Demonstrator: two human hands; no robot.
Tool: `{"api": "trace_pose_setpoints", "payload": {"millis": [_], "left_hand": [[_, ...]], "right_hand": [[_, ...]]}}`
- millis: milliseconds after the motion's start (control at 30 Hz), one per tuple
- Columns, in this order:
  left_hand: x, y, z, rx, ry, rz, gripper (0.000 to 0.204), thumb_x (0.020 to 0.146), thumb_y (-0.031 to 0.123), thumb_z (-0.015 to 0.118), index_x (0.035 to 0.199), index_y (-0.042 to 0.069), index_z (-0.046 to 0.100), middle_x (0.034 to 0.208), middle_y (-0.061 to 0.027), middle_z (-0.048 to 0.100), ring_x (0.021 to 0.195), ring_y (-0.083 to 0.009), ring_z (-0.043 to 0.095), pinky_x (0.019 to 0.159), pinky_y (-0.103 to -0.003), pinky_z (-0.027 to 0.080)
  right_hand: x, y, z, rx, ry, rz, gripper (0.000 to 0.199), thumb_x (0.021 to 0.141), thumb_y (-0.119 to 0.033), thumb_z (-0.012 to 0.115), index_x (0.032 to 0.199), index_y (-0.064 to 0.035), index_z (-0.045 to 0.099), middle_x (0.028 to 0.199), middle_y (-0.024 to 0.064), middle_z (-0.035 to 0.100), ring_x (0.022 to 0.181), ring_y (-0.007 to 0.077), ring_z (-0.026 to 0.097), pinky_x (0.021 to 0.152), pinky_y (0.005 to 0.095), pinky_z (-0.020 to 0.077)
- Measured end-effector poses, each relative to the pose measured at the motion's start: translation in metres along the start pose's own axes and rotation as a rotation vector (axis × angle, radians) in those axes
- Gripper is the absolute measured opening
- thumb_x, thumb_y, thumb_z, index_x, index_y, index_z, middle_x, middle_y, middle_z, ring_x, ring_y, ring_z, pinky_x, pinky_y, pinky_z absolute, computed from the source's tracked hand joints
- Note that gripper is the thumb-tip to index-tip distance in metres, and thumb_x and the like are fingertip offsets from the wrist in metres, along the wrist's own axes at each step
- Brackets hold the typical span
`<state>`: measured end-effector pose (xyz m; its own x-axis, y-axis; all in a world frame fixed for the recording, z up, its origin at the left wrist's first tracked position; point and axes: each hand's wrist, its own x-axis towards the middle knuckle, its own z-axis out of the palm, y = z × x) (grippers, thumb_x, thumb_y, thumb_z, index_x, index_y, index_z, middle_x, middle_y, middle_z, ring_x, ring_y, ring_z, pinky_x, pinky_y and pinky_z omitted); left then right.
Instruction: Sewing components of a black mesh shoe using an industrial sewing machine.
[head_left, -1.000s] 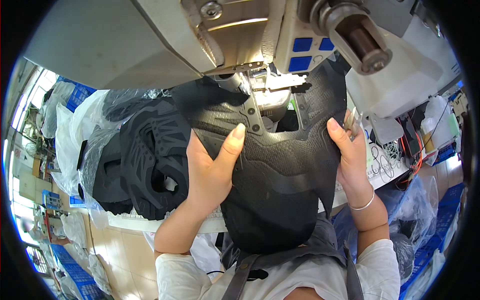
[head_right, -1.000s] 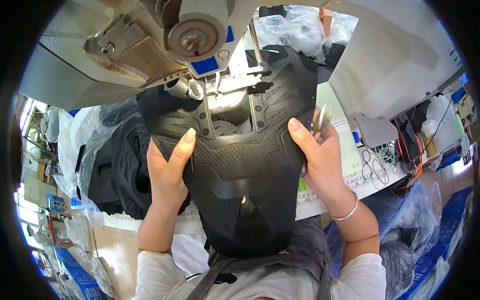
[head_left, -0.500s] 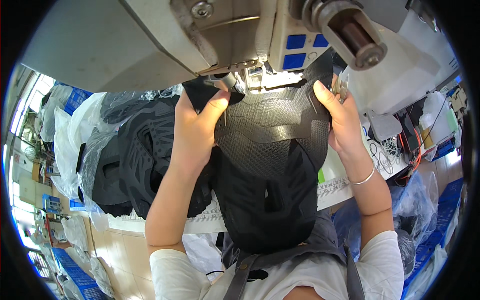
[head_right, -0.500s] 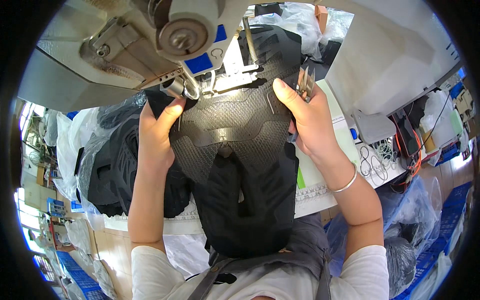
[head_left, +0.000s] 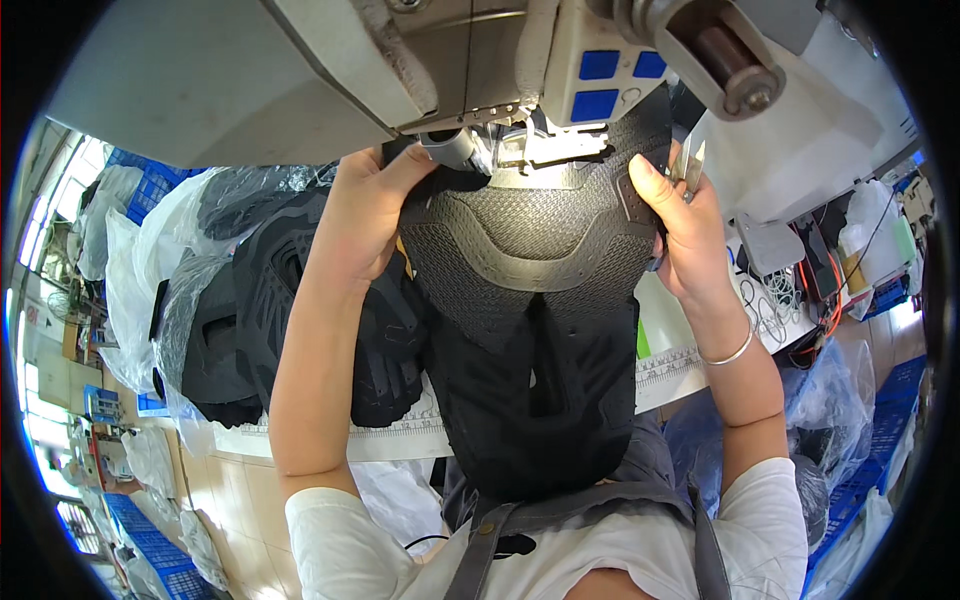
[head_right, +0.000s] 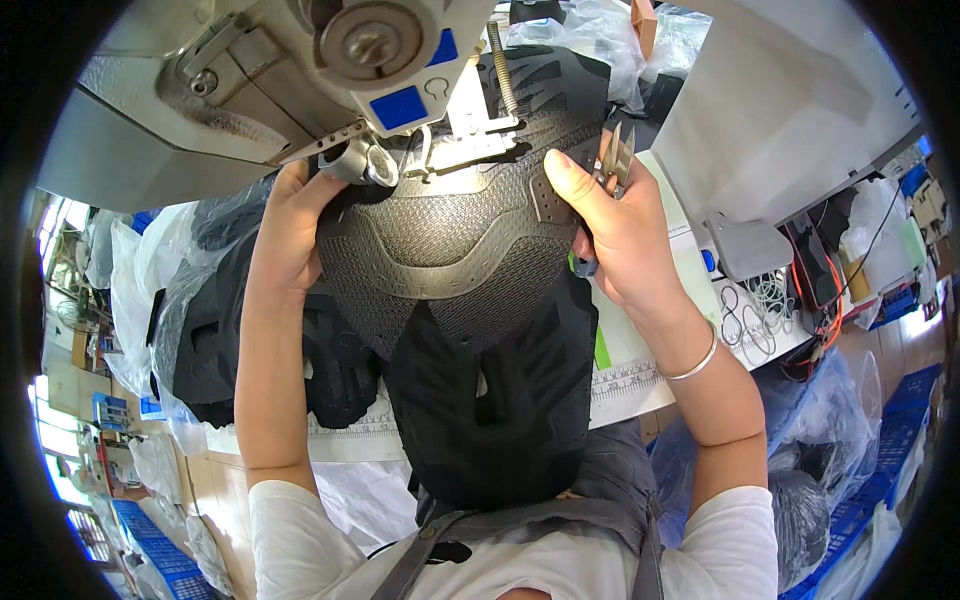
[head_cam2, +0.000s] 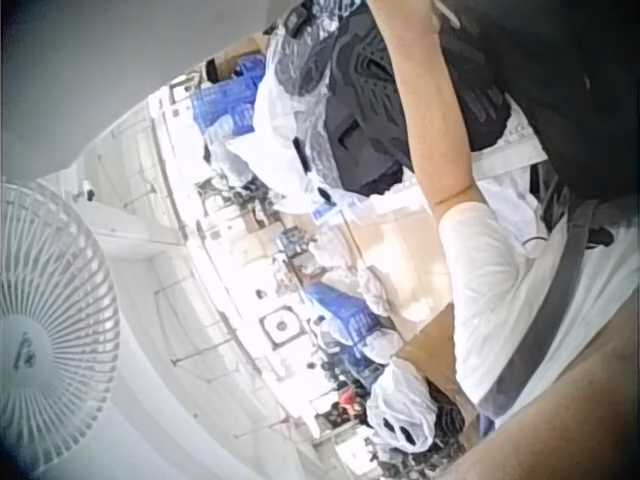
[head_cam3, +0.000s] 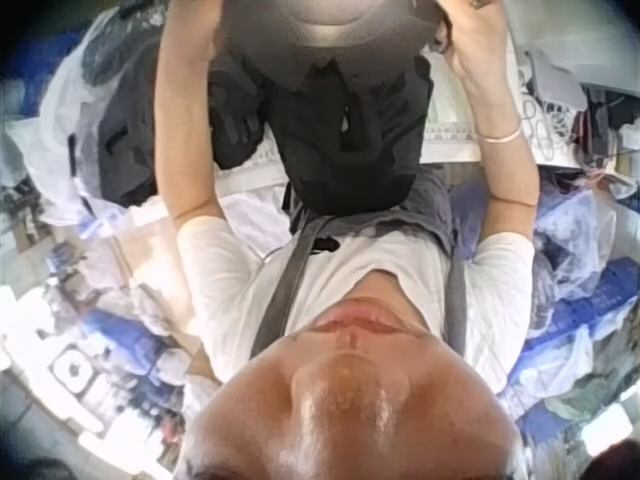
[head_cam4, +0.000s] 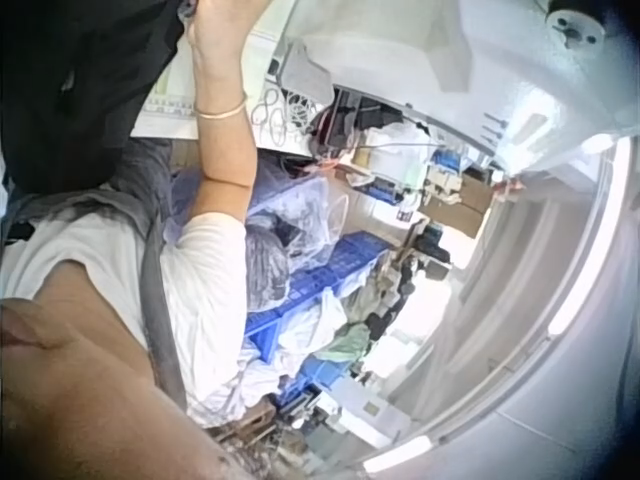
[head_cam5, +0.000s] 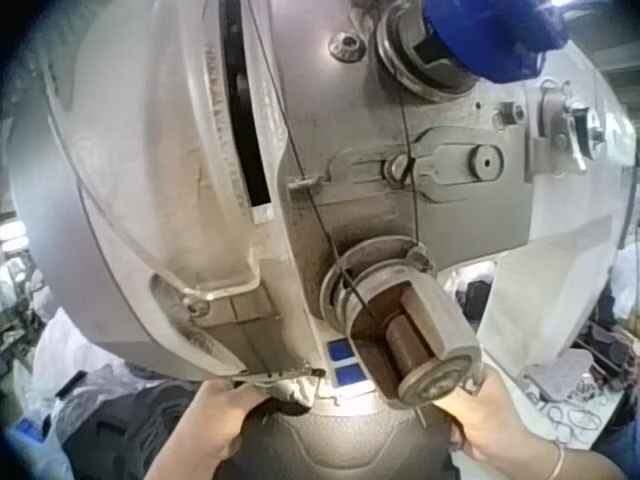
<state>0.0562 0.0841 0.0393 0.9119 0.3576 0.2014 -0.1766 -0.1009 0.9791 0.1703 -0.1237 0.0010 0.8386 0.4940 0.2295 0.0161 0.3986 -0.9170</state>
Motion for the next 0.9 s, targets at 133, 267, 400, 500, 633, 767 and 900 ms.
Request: {"api": "trace_pose_setpoints", "payload": {"millis": [133,267,400,500,633,767,900], "left_hand": [[-0.006,-0.004,-0.003,-0.122,0.289,-0.13,0.023,0.086,0.02,0.05,0.093,-0.001,0.058,0.074,-0.0014,0.058,0.064,-0.0064,0.056,0.052,-0.018,0.043],[-0.042,-0.014,0.01,-0.307,0.302,-0.147,0.044,0.089,0.039,0.04,0.093,-0.002,0.057,0.07,-0.0046,0.059,0.062,-0.0086,0.057,0.049,-0.016,0.042],[-0.097,-0.03,0.018,-0.396,-0.066,-0.158,0.049,0.09,0.039,0.036,0.1,-0.005,0.054,0.086,-0.0117,0.06,0.067,-0.0173,0.059,0.056,-0.022,0.046],[-0.106,-0.032,0.036,-0.264,-0.18,-0.116,0.042,0.089,0.03,0.042,0.107,-0.007,0.05,0.103,-0.0156,0.056,0.085,-0.0212,0.058,0.067,-0.028,0.048],[-0.105,-0.048,0.057,-0.312,-0.202,-0.022,0.025,0.082,0.009,0.056,0.104,-0.004,0.053,0.105,-0.0088,0.055,0.092,-0.0148,0.052,0.073,-0.027,0.046],[-0.088,-0.038,0.082,-0.19,-0.012,0.066,0.027,0.088,0.022,0.049,0.103,0.0,0.054,0.097,-0.0086,0.058,0.086,-0.0147,0.054,0.073,-0.029,0.045],[-0.081,-0.023,0.088,-0.374,0.209,-0.121,0.015,0.086,0.018,0.055,0.087,0.003,0.057,0.075,-0.0003,0.055,0.061,-0.0064,0.05,0.055,-0.02,0.043]], "right_hand": [[-0.013,-0.003,0.002,-0.063,0.061,0.038,0.023,0.079,-0.022,0.064,0.08,-0.003,0.05,0.061,-0.001,0.05,0.038,0.0039,0.042,0.033,0.017,0.0309],[-0.023,-0.001,-0.002,-0.021,0.046,0.072,0.027,0.08,-0.022,0.064,0.066,-0.006,0.046,0.052,-0.0013,0.045,0.033,0.0074,0.039,0.031,0.0197,0.0286],[-0.035,-0.004,-0.003,-0.018,-0.015,0.093,0.033,0.082,-0.023,0.061,0.058,-0.0079,0.043,0.041,0.0013,0.042,0.03,0.0083,0.038,0.031,0.0201,0.0261],[-0.045,-0.003,0.0,-0.031,-0.039,0.112,0.033,0.084,-0.023,0.058,0.058,-0.0071,0.045,0.039,0.0037,0.044,0.031,0.0081,0.038,0.031,0.02,0.0263],[-0.058,-0.003,0.003,-0.026,-0.087,0.161,0.033,0.086,-0.024,0.054,0.062,-0.0031,0.05,0.039,0.0044,0.044,0.031,0.0077,0.038,0.033,0.0193,0.0274],[-0.068,-0.01,0.009,-0.004,-0.11,0.243,0.033,0.087,-0.025,0.052,0.073,0.0035,0.056,0.06,0.0139,0.061,0.035,0.0076,0.043,0.034,0.0183,0.0302],[-0.074,-0.024,0.001,-0.197,-0.361,0.414,0.031,0.088,-0.023,0.05,0.082,0.0066,0.058,0.068,0.0132,0.064,0.037,0.007,0.045,0.036,0.0191,0.0342]]}}
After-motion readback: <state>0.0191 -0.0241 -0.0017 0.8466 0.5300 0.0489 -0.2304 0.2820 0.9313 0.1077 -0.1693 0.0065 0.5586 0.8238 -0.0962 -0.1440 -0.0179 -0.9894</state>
